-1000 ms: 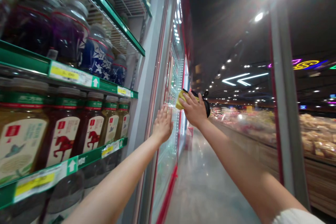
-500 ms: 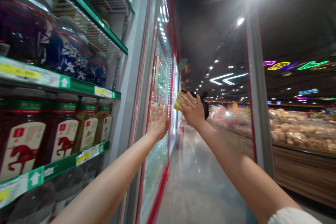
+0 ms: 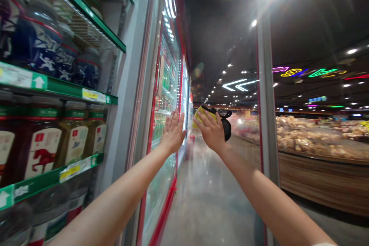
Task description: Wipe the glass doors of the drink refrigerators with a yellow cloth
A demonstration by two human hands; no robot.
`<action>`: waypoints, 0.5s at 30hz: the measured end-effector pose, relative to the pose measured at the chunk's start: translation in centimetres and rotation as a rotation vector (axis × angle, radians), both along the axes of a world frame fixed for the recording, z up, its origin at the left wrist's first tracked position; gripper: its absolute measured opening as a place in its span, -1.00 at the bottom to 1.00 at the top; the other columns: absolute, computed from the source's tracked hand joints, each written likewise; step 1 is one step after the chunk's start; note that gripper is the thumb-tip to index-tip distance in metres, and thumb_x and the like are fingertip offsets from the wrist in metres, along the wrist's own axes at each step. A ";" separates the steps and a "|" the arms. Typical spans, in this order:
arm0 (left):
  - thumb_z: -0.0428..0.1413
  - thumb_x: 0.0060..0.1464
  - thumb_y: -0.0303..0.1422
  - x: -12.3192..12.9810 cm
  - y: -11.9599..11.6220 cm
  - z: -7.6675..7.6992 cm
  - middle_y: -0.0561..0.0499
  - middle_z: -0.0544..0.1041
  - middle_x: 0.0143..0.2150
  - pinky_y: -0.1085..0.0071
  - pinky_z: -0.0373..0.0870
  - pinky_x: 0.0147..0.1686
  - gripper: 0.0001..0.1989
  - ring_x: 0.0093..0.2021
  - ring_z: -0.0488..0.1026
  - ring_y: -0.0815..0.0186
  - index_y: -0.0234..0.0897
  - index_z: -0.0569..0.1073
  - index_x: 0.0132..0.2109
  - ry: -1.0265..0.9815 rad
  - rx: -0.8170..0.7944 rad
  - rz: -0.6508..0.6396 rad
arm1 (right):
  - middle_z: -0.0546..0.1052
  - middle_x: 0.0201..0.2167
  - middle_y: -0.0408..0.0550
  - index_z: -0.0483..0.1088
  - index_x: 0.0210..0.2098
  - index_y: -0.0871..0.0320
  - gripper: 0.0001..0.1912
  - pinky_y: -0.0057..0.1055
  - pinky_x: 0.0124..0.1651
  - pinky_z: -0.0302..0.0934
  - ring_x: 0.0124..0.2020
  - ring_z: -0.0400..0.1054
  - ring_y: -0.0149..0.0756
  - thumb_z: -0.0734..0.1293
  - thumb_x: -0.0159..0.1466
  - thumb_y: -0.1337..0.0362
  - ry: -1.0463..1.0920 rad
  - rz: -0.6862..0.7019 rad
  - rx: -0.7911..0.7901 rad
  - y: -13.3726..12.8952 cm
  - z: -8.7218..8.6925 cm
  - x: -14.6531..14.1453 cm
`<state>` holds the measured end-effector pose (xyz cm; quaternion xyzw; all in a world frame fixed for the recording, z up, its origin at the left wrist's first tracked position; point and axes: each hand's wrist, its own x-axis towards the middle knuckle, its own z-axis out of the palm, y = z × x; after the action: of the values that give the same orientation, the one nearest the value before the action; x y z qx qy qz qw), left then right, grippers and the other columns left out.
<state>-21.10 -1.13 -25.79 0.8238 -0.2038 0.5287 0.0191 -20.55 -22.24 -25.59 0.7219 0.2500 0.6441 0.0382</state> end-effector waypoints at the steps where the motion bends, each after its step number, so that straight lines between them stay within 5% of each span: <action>1: -0.08 0.33 -0.33 0.2 -0.3 0.0 -0.32 -0.16 0.55 -0.06 -0.16 0.45 -0.34 0.55 -0.29 0.01 -0.36 -0.04 0.49 -0.009 0.001 -0.012 | 0.35 0.36 -0.11 0.37 0.26 -0.12 -0.56 0.16 0.46 -0.27 0.40 0.13 -0.11 0.18 0.45 0.33 0.007 0.003 -0.003 0.0 1.1 0.1; 6: -0.03 0.31 -0.33 0.9 -2.3 -0.3 -0.26 -0.16 0.56 -0.13 -0.13 0.44 -0.30 0.55 -0.28 0.01 -0.22 -0.07 0.50 -0.025 -0.007 -0.036 | 0.33 0.37 -0.09 0.36 0.26 -0.08 -0.56 0.15 0.46 -0.26 0.41 0.09 -0.13 0.17 0.44 0.32 0.008 -0.001 0.144 -2.4 6.0 0.0; 8: -0.02 0.31 -0.31 0.8 -2.9 -0.7 -0.24 -0.18 0.56 -0.12 -0.13 0.44 -0.30 0.55 -0.28 0.01 -0.22 -0.08 0.50 -0.018 -0.010 -0.036 | 0.33 0.37 -0.08 0.36 0.26 -0.06 -0.55 0.15 0.45 -0.25 0.42 0.08 -0.11 0.18 0.42 0.31 -0.008 -0.019 0.238 -3.8 5.1 -0.3; 11: -0.03 0.32 -0.32 0.5 -3.2 -1.4 -0.23 -0.20 0.56 -0.11 -0.15 0.44 -0.30 0.55 -0.28 0.02 -0.23 -0.08 0.50 -0.036 -0.006 -0.035 | 0.34 0.36 -0.03 0.36 0.26 -0.03 -0.54 0.15 0.44 -0.24 0.41 0.09 -0.04 0.20 0.40 0.30 -0.026 -0.056 0.313 -5.1 1.5 -0.8; 15: -0.01 0.30 -0.32 0.7 -4.0 -1.4 -0.18 -0.15 0.56 -0.11 -0.22 0.46 -0.27 0.55 -0.26 0.05 -0.18 -0.10 0.51 -0.090 0.014 -0.054 | 0.34 0.36 -0.02 0.37 0.26 -0.03 -0.54 0.12 0.46 -0.30 0.41 0.10 -0.05 0.17 0.41 0.31 0.013 -0.083 0.193 -4.8 -1.0 -1.5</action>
<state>-20.44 -5.12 -27.22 0.7934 -0.2303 0.5632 0.0180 -22.08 -27.05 -26.58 0.7362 0.1569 0.6583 -0.0065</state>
